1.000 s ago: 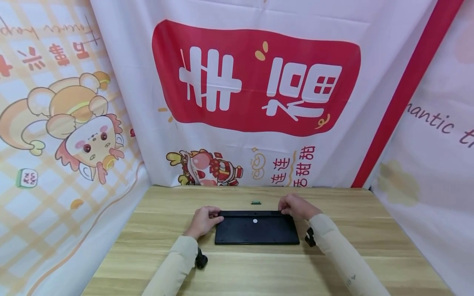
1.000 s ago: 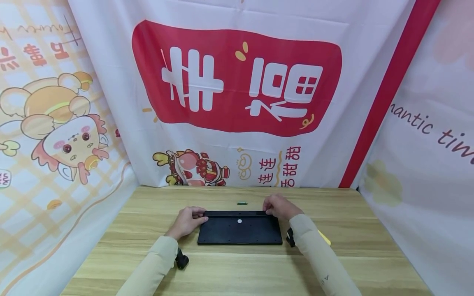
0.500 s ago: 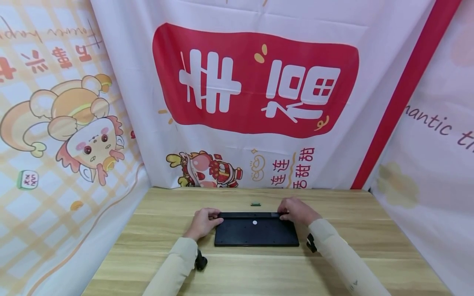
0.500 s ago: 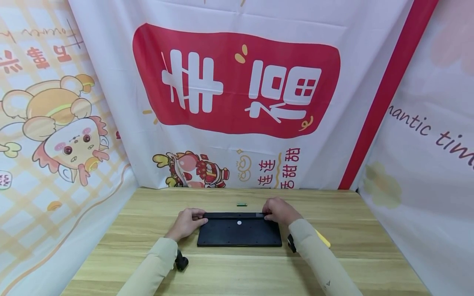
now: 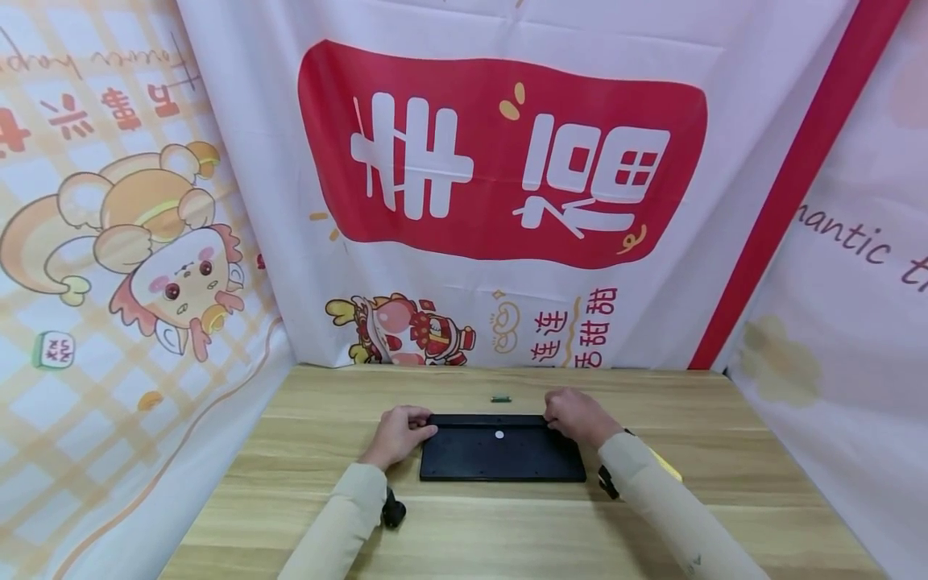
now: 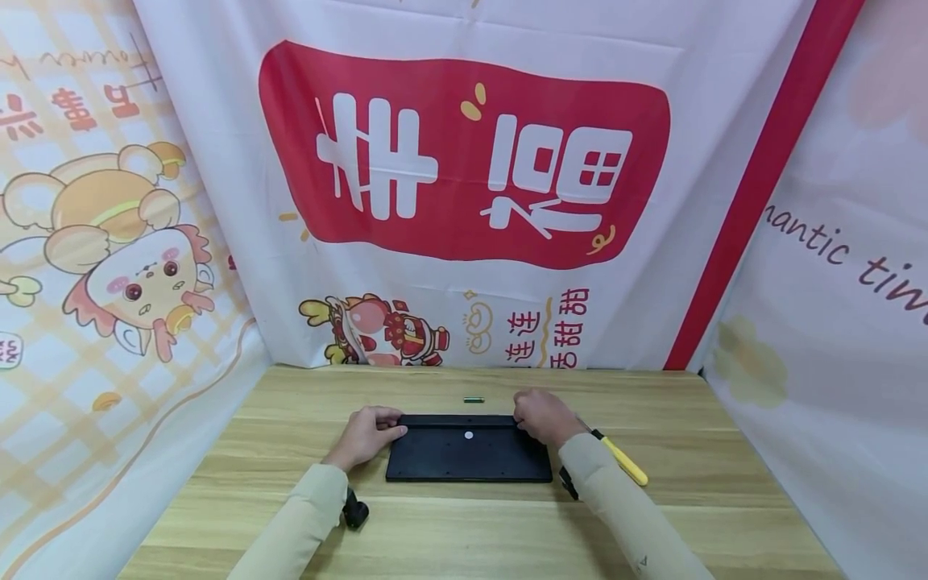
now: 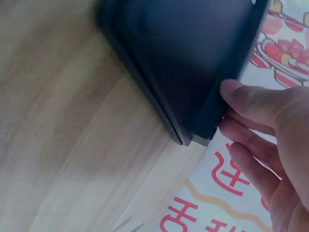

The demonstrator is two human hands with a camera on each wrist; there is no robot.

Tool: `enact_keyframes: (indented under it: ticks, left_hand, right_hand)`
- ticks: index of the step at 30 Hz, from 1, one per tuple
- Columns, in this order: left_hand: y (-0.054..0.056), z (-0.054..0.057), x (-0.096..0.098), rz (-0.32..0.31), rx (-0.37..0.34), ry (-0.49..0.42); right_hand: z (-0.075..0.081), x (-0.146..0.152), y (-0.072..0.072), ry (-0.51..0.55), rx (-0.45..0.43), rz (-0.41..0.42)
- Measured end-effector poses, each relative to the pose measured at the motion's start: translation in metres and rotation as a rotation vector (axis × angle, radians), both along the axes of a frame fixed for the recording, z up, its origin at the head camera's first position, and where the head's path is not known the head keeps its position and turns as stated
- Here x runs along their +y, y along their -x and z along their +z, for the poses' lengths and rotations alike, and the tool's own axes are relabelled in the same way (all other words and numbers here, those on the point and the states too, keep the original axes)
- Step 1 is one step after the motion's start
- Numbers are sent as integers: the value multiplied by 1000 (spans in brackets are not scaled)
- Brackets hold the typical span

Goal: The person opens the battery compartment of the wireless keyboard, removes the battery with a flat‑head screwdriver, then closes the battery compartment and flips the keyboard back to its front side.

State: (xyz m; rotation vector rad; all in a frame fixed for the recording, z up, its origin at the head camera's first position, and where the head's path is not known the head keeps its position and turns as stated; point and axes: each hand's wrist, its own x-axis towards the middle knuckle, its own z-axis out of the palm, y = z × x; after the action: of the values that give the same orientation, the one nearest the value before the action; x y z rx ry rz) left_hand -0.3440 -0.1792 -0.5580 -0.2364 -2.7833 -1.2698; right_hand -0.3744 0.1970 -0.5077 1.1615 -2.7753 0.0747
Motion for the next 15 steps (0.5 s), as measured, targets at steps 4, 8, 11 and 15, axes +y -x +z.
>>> enact_keyframes:
  ticks: [4, 8, 11, 15]
  left_hand:
    - [0, 2, 1, 10, -3, 8]
    - [3, 2, 1, 11, -2, 16]
    - [4, 2, 2, 4, 4, 23]
    - [3, 2, 3, -8, 27, 51]
  right_hand:
    - [-4, 0, 0, -10, 11, -26]
    - [-4, 3, -1, 39, -14, -38]
    - [-4, 8, -4, 84, -40, -42]
    - [-1, 16, -9, 116, -80, -83]
